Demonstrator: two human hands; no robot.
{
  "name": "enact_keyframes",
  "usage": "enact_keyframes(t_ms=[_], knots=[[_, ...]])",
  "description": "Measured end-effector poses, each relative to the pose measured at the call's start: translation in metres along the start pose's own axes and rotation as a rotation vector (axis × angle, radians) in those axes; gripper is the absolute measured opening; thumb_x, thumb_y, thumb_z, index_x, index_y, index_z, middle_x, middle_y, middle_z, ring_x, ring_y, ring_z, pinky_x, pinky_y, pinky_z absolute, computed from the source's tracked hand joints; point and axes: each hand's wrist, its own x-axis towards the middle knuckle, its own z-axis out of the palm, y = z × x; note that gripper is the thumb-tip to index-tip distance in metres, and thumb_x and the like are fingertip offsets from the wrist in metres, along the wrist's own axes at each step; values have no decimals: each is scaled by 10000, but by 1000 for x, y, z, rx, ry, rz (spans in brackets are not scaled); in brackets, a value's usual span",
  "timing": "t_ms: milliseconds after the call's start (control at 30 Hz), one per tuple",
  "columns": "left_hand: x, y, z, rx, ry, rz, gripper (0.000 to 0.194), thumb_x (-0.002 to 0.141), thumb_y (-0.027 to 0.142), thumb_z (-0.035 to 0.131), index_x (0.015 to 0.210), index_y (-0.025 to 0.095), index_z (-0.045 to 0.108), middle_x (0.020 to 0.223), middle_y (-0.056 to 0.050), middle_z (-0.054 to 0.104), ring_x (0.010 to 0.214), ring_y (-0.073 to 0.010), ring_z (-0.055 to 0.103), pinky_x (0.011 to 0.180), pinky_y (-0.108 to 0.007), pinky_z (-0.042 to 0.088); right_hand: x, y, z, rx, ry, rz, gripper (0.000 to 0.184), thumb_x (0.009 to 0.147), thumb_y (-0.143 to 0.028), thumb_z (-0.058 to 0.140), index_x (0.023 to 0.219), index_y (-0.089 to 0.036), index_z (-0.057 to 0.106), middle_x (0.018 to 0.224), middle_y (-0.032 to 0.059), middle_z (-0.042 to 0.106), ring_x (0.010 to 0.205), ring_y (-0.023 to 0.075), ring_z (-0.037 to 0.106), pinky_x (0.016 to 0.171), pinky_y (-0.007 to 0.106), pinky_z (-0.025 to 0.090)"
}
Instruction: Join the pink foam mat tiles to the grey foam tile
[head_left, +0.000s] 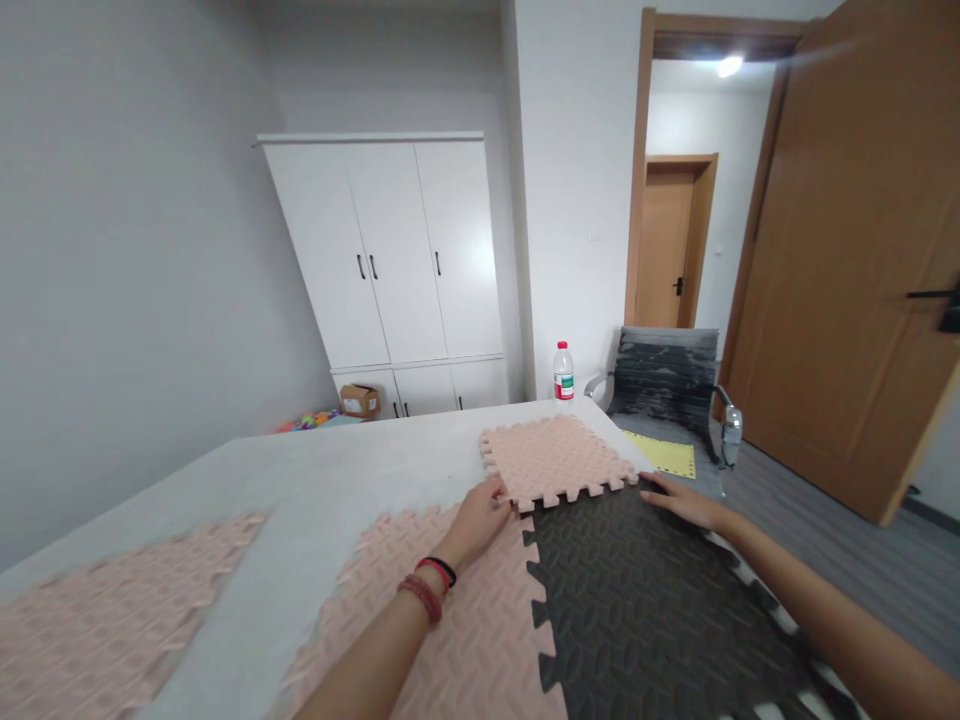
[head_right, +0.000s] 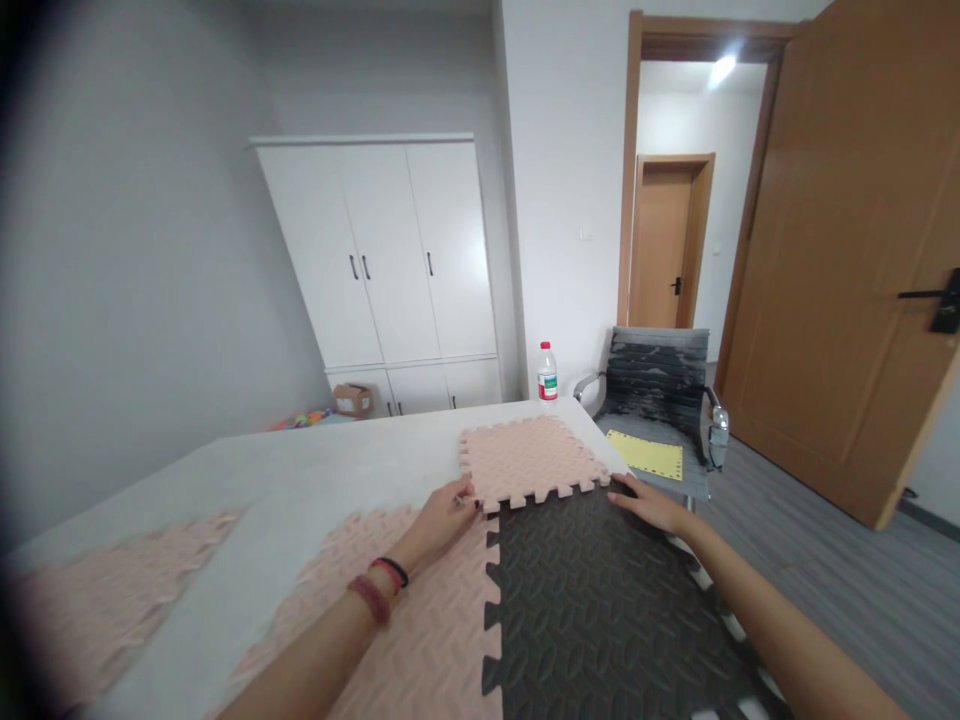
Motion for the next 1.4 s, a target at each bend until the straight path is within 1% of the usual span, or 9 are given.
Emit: enact_keyframes(t_ms=[167, 267, 367, 533, 667, 800, 1000, 1167, 1400], knots=[[6, -14, -4, 0, -81, 29, 134, 846, 269, 520, 780, 159, 559, 784, 14, 606, 767, -122, 562, 744, -305, 452, -3, 0, 5, 128, 38, -43, 775, 785, -644, 461, 1408, -193, 364, 1460, 70, 357, 1346, 256, 305, 1123, 406, 239], [19, -13, -3, 39, -92, 46, 144, 864, 273, 490, 802, 159, 553, 819, 6, 609, 811, -128, 568, 782, -318, 455, -4, -3, 16, 194, 106, -45, 837, 780, -599, 493, 1456, -170, 248, 1446, 102, 375, 1327, 247, 343, 1114, 408, 255], [28, -9, 7, 126, -124, 63, 181, 870, 317, 511, 821, 151, 565, 820, 3, 609, 817, -134, 577, 779, -331, 470, -3, -4, 25, 234, 227, -23, 869, 780, -570, 499, 1475, -167, 167, 1449, 120, 365, 1327, 251, 342, 1110, 426, 258], [33, -7, 28, 377, -172, 42, 227, 868, 366, 533, 855, 148, 592, 859, -11, 620, 835, -138, 588, 793, -357, 493, -2, -2, 31, 140, 345, -11, 821, 768, -534, 510, 1448, -162, 242, 1465, 115, 339, 1344, 253, 311, 1119, 422, 236], [32, -3, 38, 593, -173, -9, 236, 870, 369, 532, 893, 144, 602, 927, -31, 627, 892, -155, 591, 838, -394, 491, 1, 2, 35, 4, 342, -14, 748, 799, -506, 456, 1413, -110, 298, 1443, 140, 368, 1315, 236, 361, 1119, 397, 234], [33, 4, 41, 711, -194, -25, 261, 878, 381, 516, 946, 144, 599, 972, -41, 627, 917, -161, 594, 848, -402, 493, 4, 4, 37, -89, 331, -14, 753, 828, -518, 389, 1410, -53, 285, 1445, 155, 358, 1315, 220, 358, 1120, 363, 228], [37, 10, 41, 791, -205, -38, 323, 886, 431, 480, 995, 147, 588, 998, -51, 620, 928, -169, 589, 831, -398, 493, 1, -1, 33, -186, 293, 6, 740, 860, -533, 335, 1435, -74, 260, 1471, 129, 322, 1333, 224, 328, 1120, 369, 228], [38, 15, 38, 854, -205, -49, 340, 876, 454, 484, 973, 148, 597, 1040, -62, 611, 997, -191, 565, 885, -432, 459, 0, -5, 32, -239, 268, -9, 722, 874, -542, 320, 1445, -104, 254, 1482, 105, 306, 1345, 231, 304, 1117, 392, 234], [38, 23, 39, 910, -205, -58, 323, 862, 447, 510, 948, 149, 599, 1013, -56, 612, 978, -192, 565, 887, -438, 449, 0, -5, 34, -268, 264, 16, 695, 886, -544, 302, 1451, -144, 247, 1484, 92, 308, 1340, 238, 310, 1090, 424, 274]])
